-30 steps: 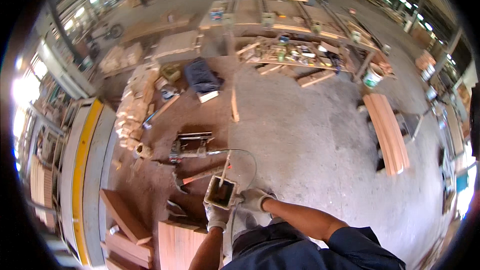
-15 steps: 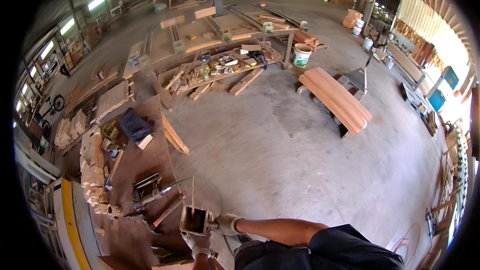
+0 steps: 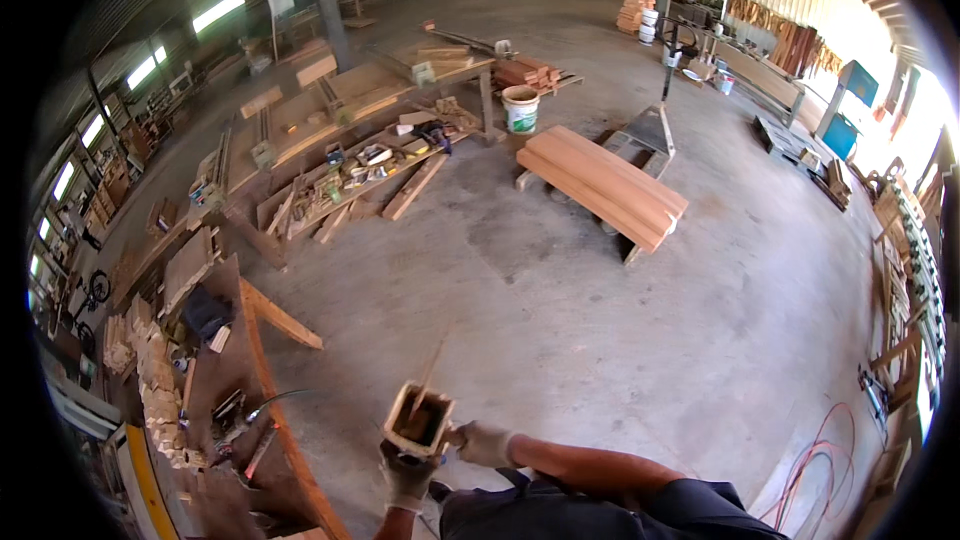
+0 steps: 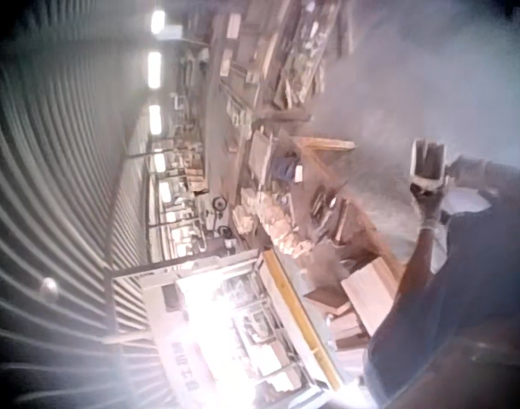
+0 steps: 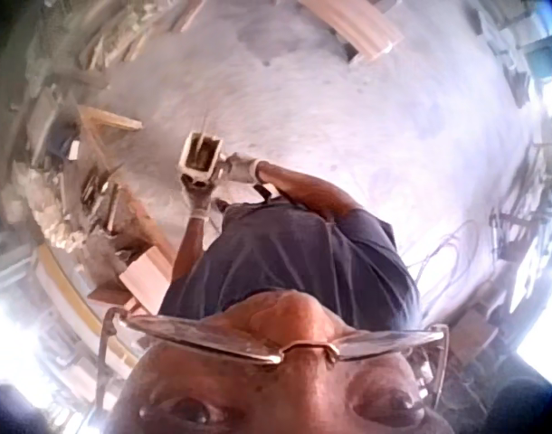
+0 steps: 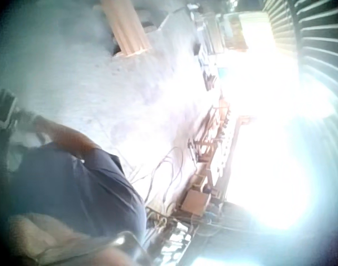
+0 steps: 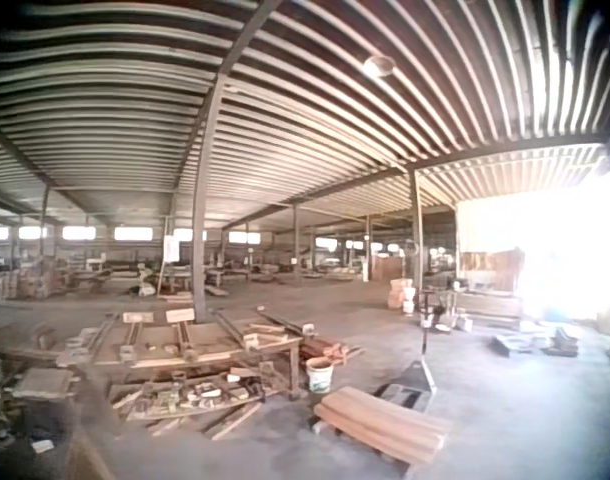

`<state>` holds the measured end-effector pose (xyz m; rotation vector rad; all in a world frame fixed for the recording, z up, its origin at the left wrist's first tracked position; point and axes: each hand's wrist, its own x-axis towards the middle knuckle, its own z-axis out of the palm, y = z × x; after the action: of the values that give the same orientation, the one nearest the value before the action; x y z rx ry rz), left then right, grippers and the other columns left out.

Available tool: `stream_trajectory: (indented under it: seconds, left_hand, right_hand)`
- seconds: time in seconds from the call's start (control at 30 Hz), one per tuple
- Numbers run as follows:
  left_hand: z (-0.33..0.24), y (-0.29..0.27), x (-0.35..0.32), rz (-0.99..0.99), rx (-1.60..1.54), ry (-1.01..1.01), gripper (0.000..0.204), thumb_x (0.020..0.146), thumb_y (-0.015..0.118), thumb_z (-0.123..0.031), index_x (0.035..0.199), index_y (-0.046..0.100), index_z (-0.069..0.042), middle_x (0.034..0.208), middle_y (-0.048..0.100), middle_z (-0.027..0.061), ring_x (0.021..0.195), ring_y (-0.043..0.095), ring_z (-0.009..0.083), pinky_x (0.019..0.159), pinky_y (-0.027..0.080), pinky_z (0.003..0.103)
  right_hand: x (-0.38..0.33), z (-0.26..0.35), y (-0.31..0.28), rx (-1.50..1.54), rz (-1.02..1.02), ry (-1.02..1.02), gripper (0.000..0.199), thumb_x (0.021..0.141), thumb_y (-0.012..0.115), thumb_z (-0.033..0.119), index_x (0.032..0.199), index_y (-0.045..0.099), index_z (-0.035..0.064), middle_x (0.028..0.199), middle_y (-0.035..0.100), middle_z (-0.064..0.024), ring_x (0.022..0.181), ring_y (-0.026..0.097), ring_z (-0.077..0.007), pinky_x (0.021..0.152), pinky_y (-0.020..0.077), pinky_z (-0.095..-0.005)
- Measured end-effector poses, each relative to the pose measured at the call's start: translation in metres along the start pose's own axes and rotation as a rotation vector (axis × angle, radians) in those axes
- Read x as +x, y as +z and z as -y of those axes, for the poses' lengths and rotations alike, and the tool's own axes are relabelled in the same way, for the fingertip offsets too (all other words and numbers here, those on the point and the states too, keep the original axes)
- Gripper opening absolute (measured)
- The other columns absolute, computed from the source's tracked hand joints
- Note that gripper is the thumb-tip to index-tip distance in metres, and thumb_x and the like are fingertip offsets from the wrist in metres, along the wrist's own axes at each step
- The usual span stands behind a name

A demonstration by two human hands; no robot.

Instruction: The person walks through a workshop carrying a bucket and a small container. They pour a liquid from a bottle into the bucket, then walk to a workbench and pick up a scoop. Finally, they sit on the floor and scoop a white powder from a large bucket into the small container.

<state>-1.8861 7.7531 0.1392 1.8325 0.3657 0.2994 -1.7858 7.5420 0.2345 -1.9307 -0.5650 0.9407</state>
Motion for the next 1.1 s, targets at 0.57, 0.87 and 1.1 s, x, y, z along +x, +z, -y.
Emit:
stream_trajectory:
  seconds: [0.57, 0.87, 1.1]
  left_hand:
    - [-0.261, 0.433, 0.091, 1.023, -1.369, -0.670, 0.054, 0.102, 0.056, -0.027, 0.145, 0.050, 0.004, 0.149, 0.053, 0.0211, 0.139, 0.049, 0.0369, 0.119, 0.038, 0.049]
    - [-0.249, 0.678, 0.132, 1.139, -1.244, -1.069, 0.049, 0.104, 0.059, -0.029, 0.143, 0.053, -0.001, 0.141, 0.059, 0.0164, 0.129, 0.056, 0.0332, 0.110, 0.047, 0.051]
    - [-0.310, 0.842, 0.131, 1.141, -0.925, -1.146, 0.044, 0.103, 0.064, -0.033, 0.138, 0.059, -0.006, 0.128, 0.066, 0.0098, 0.116, 0.064, 0.0246, 0.100, 0.055, 0.040]
  right_hand:
    - [-0.244, -0.179, -0.295, -0.097, -0.759, 0.251, 0.028, 0.099, 0.065, 0.036, 0.111, 0.070, 0.0120, 0.095, 0.074, -0.0141, 0.080, 0.069, -0.0300, 0.077, 0.0547, -0.0412]
    - [-0.330, -0.193, -0.479, 0.606, -0.913, 0.595, 0.028, 0.092, 0.072, 0.014, 0.115, 0.068, -0.0013, 0.096, 0.073, -0.0012, 0.085, 0.057, -0.0079, 0.077, 0.0510, -0.0292]
    - [-0.411, -0.253, -0.589, 0.898, -0.960, 0.762, 0.021, 0.094, 0.070, 0.009, 0.111, 0.068, -0.0032, 0.093, 0.069, 0.0029, 0.084, 0.057, -0.0050, 0.073, 0.0503, -0.0254]
